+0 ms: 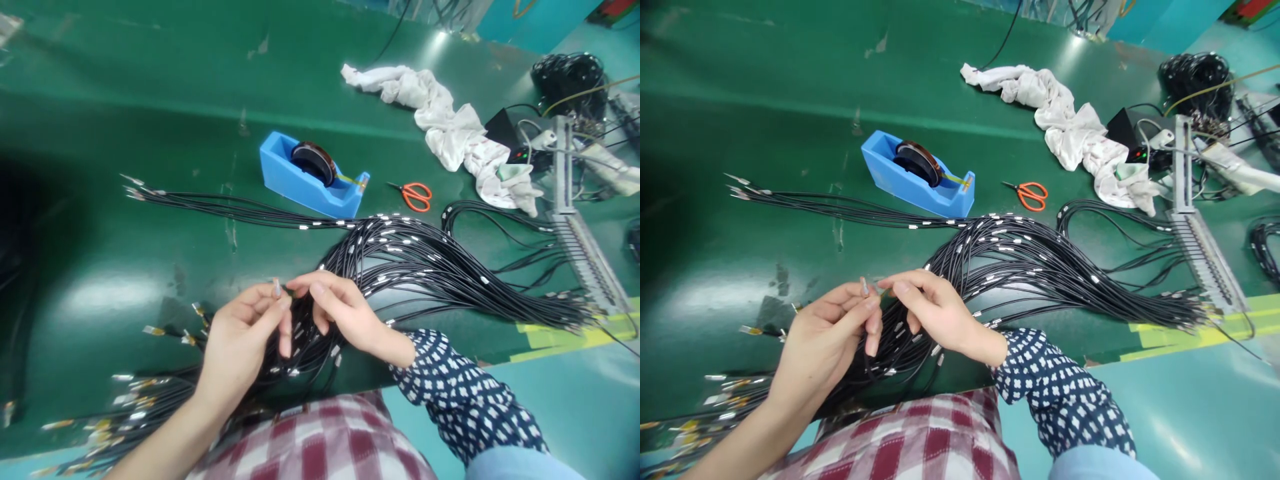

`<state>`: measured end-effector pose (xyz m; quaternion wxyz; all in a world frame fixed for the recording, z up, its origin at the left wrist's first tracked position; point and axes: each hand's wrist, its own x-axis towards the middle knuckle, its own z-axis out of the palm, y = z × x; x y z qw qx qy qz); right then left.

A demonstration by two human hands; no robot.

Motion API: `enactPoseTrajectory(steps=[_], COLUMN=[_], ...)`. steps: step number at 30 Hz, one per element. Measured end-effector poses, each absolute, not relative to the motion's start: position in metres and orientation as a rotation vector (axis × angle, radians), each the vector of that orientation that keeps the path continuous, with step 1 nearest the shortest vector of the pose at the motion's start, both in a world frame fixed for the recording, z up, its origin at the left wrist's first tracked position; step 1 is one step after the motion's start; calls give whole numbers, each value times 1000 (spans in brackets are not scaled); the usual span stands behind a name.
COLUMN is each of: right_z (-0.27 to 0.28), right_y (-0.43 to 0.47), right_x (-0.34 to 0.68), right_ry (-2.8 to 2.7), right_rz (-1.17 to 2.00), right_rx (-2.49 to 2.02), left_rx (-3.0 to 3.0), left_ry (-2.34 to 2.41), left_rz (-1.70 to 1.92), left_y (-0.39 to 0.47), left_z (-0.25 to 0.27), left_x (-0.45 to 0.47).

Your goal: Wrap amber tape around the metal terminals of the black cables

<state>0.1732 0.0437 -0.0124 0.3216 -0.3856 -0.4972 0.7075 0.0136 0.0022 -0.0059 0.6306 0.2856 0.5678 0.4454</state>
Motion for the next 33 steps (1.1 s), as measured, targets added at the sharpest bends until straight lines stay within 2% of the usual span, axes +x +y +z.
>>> enactPoseTrajectory(steps=[5,10,14,20,26,29,33], right_z=[-15,-20,-20,-18,-16,-15,-14], right_y=[42,45,48,55,55,54,53], right_x=[174,172,171,175,178,178,177], right_ry=[-1296,-1522,-1516,-1355,-1201,-1228,-1231], right_rz=[1848,1616,1553,1668,1852,1858,1890], right_rx=[-1007,-1026,-1043,-1130,-1104,-1095,-1070], left_rx=[599,578,567,671,1020,941,829], left_ry=[1264,1237,1223,1208,1395,1350,1197], left_rz=[1039,1016,1024,1042,855,715,727], left_y=[5,7,6,0,-3,-4,-2], left_z=[-2,-1,0,-2,-4,-1,5], left_x=[14,13,13,6,-16,-26,-27])
